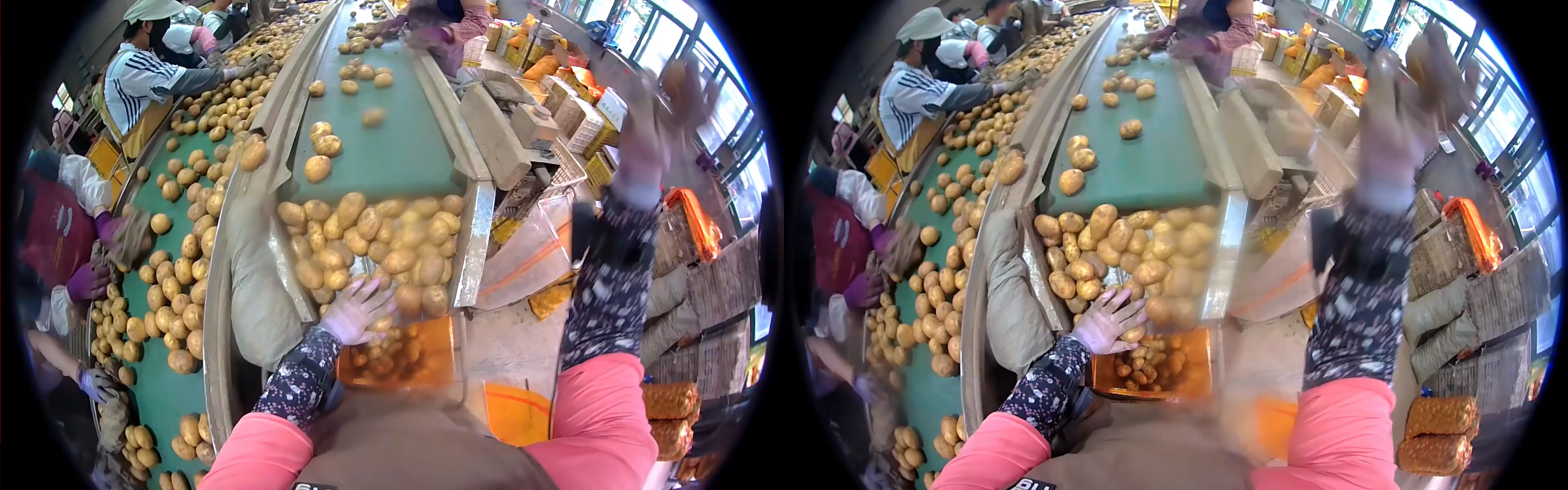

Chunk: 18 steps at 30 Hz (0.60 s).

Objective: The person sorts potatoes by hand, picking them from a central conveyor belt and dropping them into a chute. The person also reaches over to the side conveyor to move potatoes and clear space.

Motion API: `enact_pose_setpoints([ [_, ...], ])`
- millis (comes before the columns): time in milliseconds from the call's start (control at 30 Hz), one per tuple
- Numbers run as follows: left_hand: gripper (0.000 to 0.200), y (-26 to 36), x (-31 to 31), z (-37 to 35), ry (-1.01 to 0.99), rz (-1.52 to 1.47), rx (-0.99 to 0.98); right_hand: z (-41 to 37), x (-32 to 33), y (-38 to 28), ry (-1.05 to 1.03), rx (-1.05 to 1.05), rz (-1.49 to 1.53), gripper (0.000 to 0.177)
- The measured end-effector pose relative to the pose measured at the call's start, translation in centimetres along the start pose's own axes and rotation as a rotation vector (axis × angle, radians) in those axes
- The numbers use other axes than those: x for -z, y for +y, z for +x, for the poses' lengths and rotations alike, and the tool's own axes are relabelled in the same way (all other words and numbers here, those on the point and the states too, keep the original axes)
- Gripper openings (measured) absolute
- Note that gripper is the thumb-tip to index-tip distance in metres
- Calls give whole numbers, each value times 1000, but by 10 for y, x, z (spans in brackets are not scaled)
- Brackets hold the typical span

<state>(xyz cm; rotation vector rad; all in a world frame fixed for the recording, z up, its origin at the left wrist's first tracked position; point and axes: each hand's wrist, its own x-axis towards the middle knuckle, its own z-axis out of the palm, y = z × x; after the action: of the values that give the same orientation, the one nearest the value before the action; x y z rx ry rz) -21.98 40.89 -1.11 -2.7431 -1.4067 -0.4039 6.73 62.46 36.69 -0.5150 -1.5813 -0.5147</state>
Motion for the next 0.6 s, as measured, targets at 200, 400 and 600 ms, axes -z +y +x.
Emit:
enact_pose_setpoints([
  [200, 68, -1, -6, -2, 75, -46, 21, -46, -46, -8, -468, -180, 243, 55],
  [400, 65, -3, -6, -3, -1, -27, 25, -215, -104, -130, -1341, -670, 838, 44],
  [600, 66, 5, 17, 3, -379, -99, 165, -276, -136, -224, -1486, -341, 541, 45],
])
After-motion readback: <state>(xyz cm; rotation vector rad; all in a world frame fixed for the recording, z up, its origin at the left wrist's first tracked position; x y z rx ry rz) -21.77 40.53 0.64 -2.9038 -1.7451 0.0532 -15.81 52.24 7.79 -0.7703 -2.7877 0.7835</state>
